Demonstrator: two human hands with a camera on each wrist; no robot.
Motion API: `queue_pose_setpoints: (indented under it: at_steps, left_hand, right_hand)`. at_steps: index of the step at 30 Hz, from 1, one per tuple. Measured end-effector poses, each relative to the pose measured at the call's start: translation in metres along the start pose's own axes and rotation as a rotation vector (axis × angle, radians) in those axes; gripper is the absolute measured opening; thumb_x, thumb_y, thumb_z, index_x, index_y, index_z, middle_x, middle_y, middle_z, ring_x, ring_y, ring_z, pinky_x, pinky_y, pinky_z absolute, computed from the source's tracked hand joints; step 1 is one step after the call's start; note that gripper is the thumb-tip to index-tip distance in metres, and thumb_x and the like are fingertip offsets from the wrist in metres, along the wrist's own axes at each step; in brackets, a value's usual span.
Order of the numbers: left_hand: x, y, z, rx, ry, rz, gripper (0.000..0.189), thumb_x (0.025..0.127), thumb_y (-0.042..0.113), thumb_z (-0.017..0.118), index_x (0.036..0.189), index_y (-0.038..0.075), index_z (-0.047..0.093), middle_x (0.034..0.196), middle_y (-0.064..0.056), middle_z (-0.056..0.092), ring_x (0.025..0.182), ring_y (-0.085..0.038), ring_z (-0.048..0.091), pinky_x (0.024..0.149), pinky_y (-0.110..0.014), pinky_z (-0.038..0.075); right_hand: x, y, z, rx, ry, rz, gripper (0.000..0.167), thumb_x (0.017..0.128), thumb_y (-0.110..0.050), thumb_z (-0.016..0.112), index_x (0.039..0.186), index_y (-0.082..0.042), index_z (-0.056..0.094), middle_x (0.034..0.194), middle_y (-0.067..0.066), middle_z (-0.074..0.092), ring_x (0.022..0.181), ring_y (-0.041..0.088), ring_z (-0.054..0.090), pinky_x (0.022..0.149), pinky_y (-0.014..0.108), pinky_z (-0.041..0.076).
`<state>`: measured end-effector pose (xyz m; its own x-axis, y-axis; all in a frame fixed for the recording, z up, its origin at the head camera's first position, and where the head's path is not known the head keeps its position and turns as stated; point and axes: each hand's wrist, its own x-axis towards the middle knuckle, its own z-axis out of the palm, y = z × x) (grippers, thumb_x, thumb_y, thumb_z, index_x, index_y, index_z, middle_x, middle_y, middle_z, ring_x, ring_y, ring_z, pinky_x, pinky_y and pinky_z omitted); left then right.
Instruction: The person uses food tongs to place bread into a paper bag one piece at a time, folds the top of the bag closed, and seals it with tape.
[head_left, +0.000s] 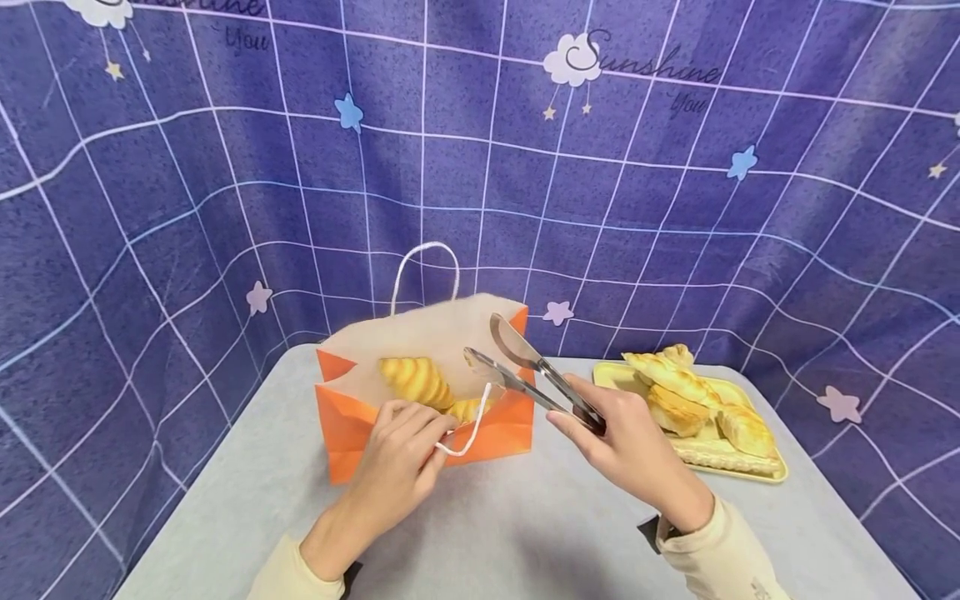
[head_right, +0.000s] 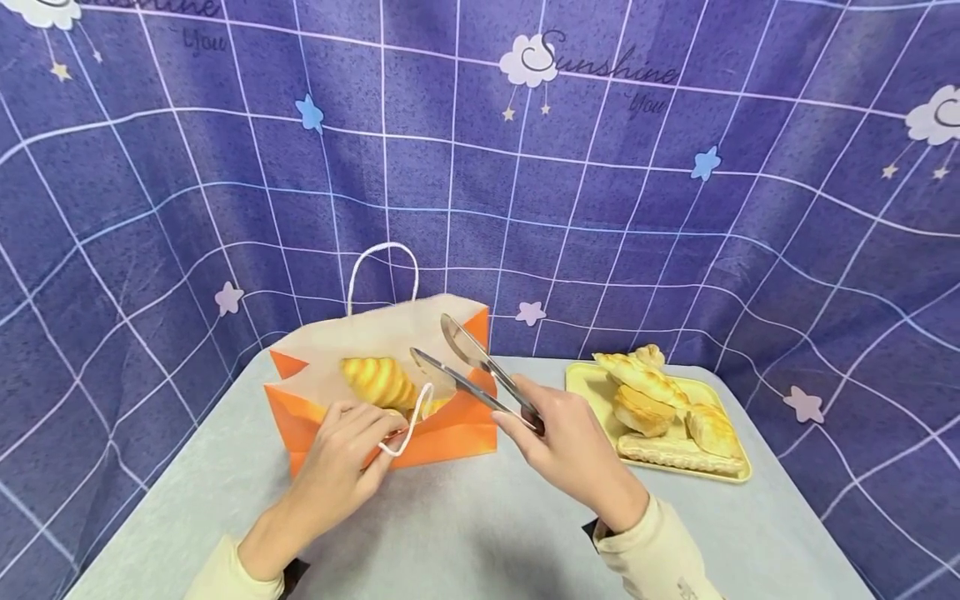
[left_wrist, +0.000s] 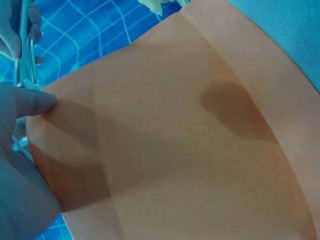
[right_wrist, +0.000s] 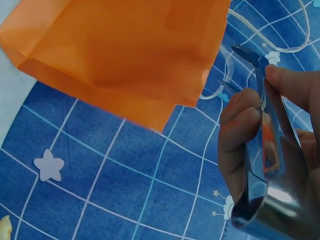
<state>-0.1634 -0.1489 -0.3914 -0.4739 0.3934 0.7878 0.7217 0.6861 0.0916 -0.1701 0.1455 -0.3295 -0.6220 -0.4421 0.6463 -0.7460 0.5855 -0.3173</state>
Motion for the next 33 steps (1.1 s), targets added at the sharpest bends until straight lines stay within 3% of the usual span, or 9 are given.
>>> queue_pose_setpoints:
  at_steps: [14,24,33]
  left_hand:
    - [0.002,0.0,0.0,-0.013,0.002,0.002,0.016,0.086,0.011,0.065,0.101,0.01,0.071,0.092,0.003,0.068,0.089,-0.016,0.063,0.09,-0.042,0.038]
    - [0.0,0.0,0.003,-0.016,0.004,0.001,0.019,0.084,0.009,0.067,0.102,0.008,0.071,0.092,0.003,0.067,0.089,-0.016,0.062,0.09,-0.042,0.037]
    - [0.001,0.0,0.005,-0.02,0.019,-0.002,0.022,0.084,0.007,0.059,0.101,0.008,0.071,0.091,0.002,0.068,0.088,-0.016,0.063,0.09,-0.041,0.037]
  right_hand:
    - [-0.023,0.014,-0.012,-0.012,0.075,0.115,0.038,0.087,-0.024,0.077,0.123,-0.022,0.067,0.062,-0.014,0.043,0.049,0.0,0.038,0.045,0.015,0.031]
    - [-0.037,0.029,-0.021,-0.073,0.121,0.169,0.037,0.084,-0.023,0.079,0.12,-0.016,0.07,0.06,-0.014,0.045,0.048,0.001,0.038,0.045,0.016,0.031]
    - [-0.048,0.044,-0.04,-0.135,0.149,0.241,0.037,0.083,-0.027,0.08,0.118,-0.019,0.07,0.06,-0.011,0.044,0.048,0.004,0.037,0.044,0.02,0.031]
